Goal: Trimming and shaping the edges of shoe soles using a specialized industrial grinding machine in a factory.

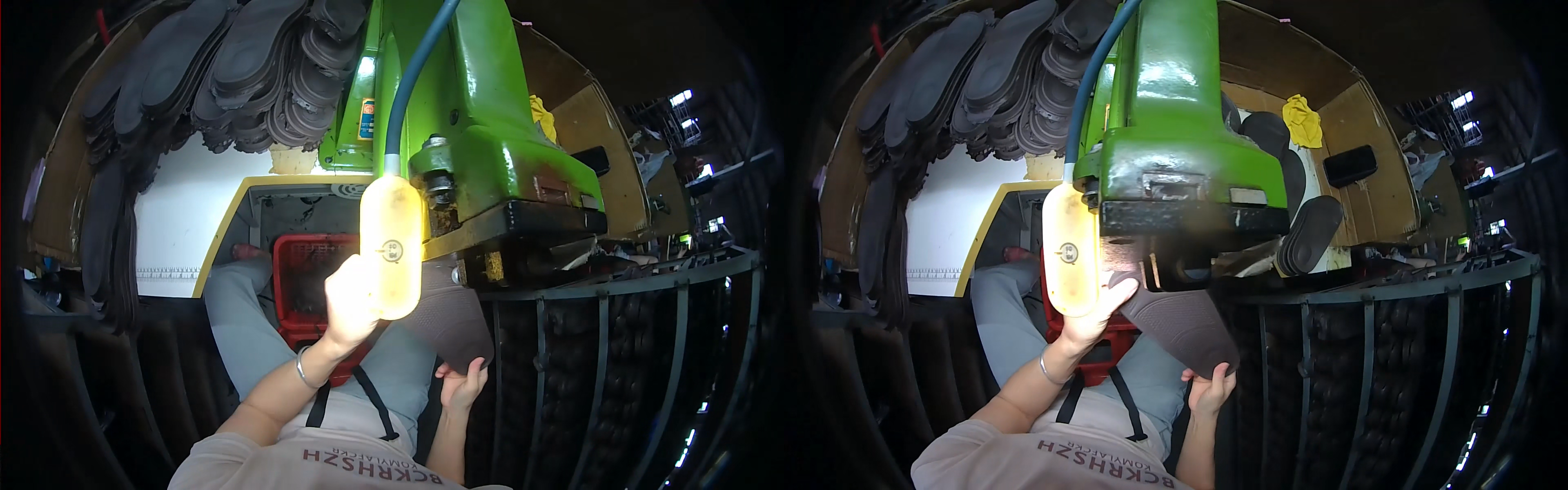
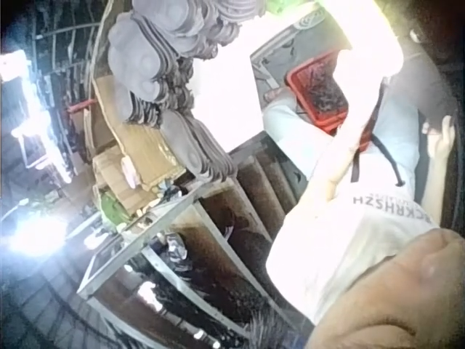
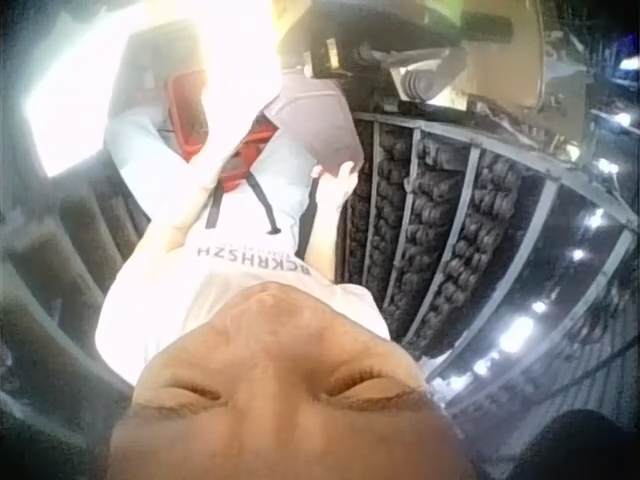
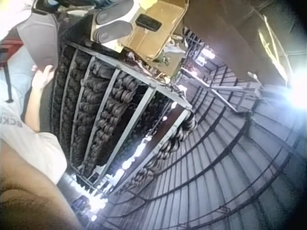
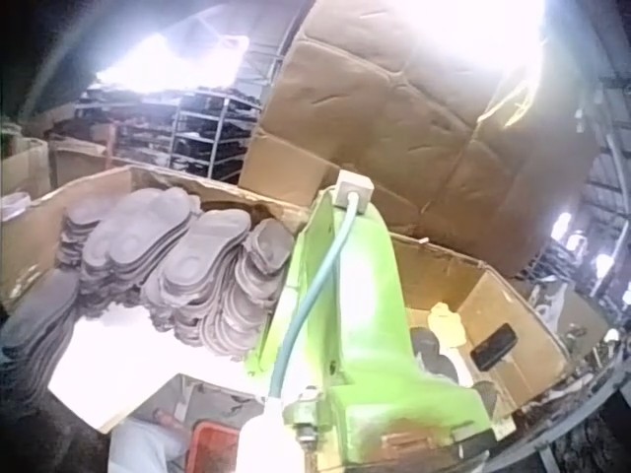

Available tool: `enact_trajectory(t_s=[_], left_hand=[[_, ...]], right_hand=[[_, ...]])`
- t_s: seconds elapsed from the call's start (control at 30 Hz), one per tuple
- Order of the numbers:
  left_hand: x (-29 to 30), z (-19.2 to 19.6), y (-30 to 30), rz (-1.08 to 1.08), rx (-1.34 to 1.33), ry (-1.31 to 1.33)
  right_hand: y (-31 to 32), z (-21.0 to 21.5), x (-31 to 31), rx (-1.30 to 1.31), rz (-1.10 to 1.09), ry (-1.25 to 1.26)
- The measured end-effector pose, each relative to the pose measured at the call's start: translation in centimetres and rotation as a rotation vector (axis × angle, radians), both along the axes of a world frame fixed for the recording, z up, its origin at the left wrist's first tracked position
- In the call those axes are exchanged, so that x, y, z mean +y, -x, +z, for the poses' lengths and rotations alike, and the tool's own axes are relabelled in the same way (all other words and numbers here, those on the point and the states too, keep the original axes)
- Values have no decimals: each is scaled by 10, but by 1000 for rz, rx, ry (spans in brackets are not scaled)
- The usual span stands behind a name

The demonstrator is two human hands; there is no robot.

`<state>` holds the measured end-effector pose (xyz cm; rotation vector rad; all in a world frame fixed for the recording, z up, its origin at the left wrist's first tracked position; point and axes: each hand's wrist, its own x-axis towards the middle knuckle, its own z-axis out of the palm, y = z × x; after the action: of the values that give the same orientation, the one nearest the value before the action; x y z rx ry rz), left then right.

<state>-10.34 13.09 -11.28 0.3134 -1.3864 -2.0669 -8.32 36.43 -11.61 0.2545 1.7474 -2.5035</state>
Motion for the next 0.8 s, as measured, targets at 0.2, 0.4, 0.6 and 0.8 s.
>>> enact_trajectory(t_s=[0.2, 0.4, 0.6, 0.8], left_hand=[[-21, 43, -37, 89, -107, -285], [-73, 35, -73, -36, -279, 207], [-60, 72, -59, -159, -370, 892], [-21, 67, -31, -333, -224, 589]], right_hand=[[17, 23, -15, 62, 90, -54], [48, 35, -24, 257, 346, -107], [76, 61, -32, 210, 498, -323], [81, 78, -94, 694, 665, -618]])
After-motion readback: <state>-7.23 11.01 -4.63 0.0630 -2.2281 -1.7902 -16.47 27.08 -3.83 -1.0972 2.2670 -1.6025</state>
